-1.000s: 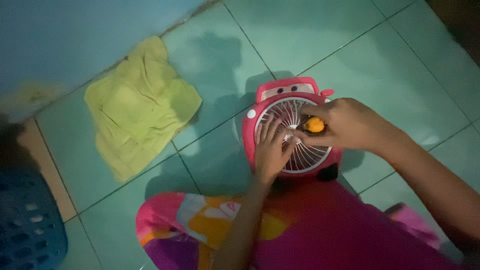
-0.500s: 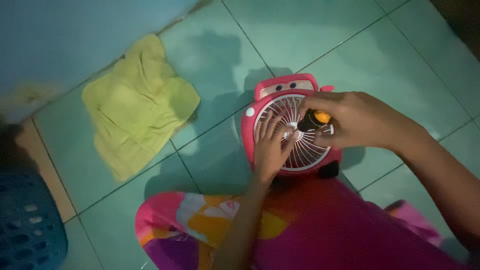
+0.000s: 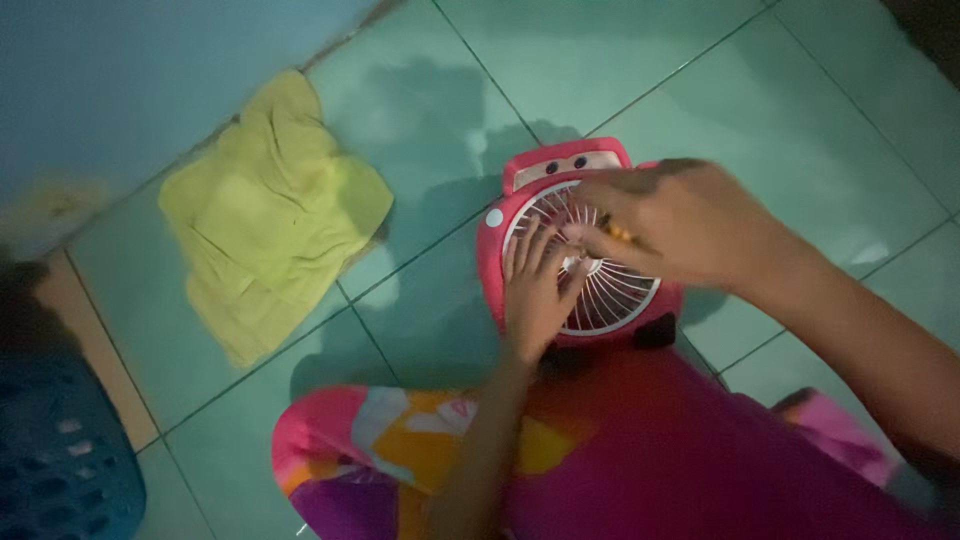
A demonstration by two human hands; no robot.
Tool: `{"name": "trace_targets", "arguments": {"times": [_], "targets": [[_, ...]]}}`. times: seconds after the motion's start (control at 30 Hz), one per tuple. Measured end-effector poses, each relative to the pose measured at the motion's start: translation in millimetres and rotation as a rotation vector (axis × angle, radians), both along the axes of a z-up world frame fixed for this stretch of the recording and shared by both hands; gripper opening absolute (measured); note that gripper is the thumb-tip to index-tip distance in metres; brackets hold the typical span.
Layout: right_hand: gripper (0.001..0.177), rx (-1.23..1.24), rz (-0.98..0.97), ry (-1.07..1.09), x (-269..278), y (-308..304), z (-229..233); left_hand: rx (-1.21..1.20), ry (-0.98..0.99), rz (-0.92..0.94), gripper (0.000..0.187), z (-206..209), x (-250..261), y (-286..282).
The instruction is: The person sits on the floor and removes the central cap from a pink car-shaped fan. They then use a screwdriver to loosen the screw holding the fan blade in place.
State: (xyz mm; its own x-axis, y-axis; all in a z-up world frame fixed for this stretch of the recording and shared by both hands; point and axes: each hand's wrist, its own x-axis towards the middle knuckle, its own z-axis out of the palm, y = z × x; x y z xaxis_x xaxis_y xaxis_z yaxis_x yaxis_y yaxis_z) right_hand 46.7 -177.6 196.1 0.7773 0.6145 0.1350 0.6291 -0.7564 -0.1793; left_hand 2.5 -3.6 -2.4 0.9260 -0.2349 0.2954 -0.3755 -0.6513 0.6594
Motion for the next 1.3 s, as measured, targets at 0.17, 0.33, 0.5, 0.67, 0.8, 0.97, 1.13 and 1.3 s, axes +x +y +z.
{"name": "trace_targets", "arguments": {"times": [0.17,0.33,0.5,0.67,0.8,0.97,1.13,1.3], "targets": [[0.047,-0.291,-0.110,0.084,0.0,-6.3,20.1,-0.038,-0.021,-0.014,0.027,4.1,0.0,2.1],[0.045,0.181,0.164,-0.184,-5.6,-12.4,18.7,-0.058,-0.029,0.004,0.025,6.2,-0.8,0.1],[0.049,-0.250,-0.201,0.033,-5.6,-11.5,12.6,-0.060,-0.030,-0.013,0.026,8.7,-0.7,2.0],[0.039,-0.175,-0.109,-0.052,-3.9,-18.2,8.2,-0.062,-0.016,-0.004,0.025,9.4,-2.2,2.6],[0.057,0.016,0.015,-0.009,-3.4,-17.5,6.9,-0.061,-0.037,-0.001,0.027,6.1,-1.3,2.1],[0.069,-0.413,-0.205,0.062,-3.5,-5.5,7.0,-0.035,-0.027,-0.014,0.025,3.9,-0.1,2.2],[0.047,-0.409,-0.237,-0.038,-1.6,-9.7,10.2,-0.077,-0.017,0.000,0.025,3.2,-2.3,2.1],[0.051,0.214,0.168,-0.216,-1.3,-5.2,12.6,-0.032,-0.031,0.005,0.026,-0.5,-1.0,1.2]]}}
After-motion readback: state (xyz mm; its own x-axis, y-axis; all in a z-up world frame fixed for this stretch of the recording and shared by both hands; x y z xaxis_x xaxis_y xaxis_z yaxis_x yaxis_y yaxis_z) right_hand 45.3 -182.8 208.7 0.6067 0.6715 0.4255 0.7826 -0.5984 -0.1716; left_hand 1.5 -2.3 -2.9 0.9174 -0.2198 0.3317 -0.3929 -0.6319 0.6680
